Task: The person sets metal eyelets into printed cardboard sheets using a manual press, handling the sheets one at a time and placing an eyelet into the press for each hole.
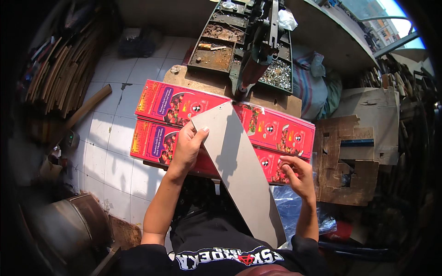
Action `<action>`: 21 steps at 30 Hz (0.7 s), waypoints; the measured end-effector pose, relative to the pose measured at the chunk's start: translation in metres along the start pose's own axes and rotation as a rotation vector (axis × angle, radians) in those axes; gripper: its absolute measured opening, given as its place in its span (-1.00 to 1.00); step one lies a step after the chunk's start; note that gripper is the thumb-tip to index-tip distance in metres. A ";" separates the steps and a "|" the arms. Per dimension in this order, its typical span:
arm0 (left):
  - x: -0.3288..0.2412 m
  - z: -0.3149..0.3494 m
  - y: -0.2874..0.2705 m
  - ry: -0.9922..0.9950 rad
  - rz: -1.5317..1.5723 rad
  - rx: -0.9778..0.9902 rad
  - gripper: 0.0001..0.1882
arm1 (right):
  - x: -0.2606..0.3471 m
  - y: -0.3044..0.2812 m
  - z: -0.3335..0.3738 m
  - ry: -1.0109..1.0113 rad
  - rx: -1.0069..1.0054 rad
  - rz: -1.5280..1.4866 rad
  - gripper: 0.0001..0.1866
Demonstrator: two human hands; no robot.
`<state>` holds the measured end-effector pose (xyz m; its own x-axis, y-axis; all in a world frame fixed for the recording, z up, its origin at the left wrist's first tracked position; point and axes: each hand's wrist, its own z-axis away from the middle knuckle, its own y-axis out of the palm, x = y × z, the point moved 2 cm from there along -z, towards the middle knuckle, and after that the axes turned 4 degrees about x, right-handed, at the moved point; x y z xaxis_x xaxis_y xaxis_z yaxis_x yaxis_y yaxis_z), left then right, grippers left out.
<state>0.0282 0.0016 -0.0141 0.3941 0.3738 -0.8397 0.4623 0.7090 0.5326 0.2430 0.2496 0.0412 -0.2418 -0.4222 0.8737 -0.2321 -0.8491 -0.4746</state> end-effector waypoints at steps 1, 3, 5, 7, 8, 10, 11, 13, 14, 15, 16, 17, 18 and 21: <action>-0.002 0.001 -0.003 -0.006 -0.005 0.003 -0.68 | 0.007 -0.005 -0.021 -0.047 -0.035 0.050 -0.76; -0.003 0.001 -0.006 -0.020 -0.004 0.013 -0.68 | 0.011 -0.015 -0.068 -0.183 -0.142 0.131 -0.77; 0.001 -0.001 -0.007 -0.020 -0.005 0.024 -0.67 | 0.010 -0.027 -0.119 -0.275 -0.196 0.293 -0.75; 0.003 -0.007 -0.003 -0.024 -0.007 0.043 -0.67 | 0.008 -0.041 -0.166 -0.361 -0.257 0.459 -0.73; 0.002 -0.006 -0.003 -0.029 -0.015 0.045 -0.67 | 0.007 -0.043 -0.188 -0.385 -0.275 0.615 -0.71; 0.002 -0.004 -0.006 -0.029 -0.016 0.035 -0.67 | 0.002 -0.042 -0.222 -0.380 -0.260 0.804 -0.71; 0.003 -0.003 -0.007 -0.022 -0.007 0.028 -0.67 | -0.002 -0.040 -0.236 -0.352 -0.231 0.840 -0.71; 0.004 -0.002 -0.008 -0.011 -0.002 0.024 -0.67 | -0.005 -0.038 -0.256 -0.299 -0.184 0.895 -0.71; 0.003 -0.001 -0.007 -0.012 -0.002 0.025 -0.67 | -0.006 -0.039 -0.264 -0.270 -0.161 0.916 -0.72; 0.002 -0.001 -0.007 -0.013 -0.002 0.028 -0.68 | -0.007 -0.040 -0.272 -0.241 -0.138 0.936 -0.72; 0.002 -0.001 -0.006 -0.016 -0.004 0.032 -0.68 | -0.011 -0.042 -0.278 -0.307 -0.173 0.906 -0.78; 0.002 -0.001 -0.006 -0.018 -0.005 0.035 -0.68 | -0.013 -0.045 -0.285 -0.333 -0.156 0.871 -0.80; 0.002 -0.002 -0.005 -0.020 -0.007 0.040 -0.68 | -0.015 -0.048 -0.291 -0.357 -0.141 0.836 -0.82; 0.004 -0.002 -0.009 -0.021 -0.032 0.034 -0.67 | -0.018 -0.052 -0.298 -0.401 -0.162 0.696 -0.83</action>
<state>0.0237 -0.0020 -0.0229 0.3947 0.3381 -0.8543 0.5014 0.6999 0.5086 -0.0217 0.3957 0.0183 -0.0332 -0.9433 0.3304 -0.2940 -0.3067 -0.9053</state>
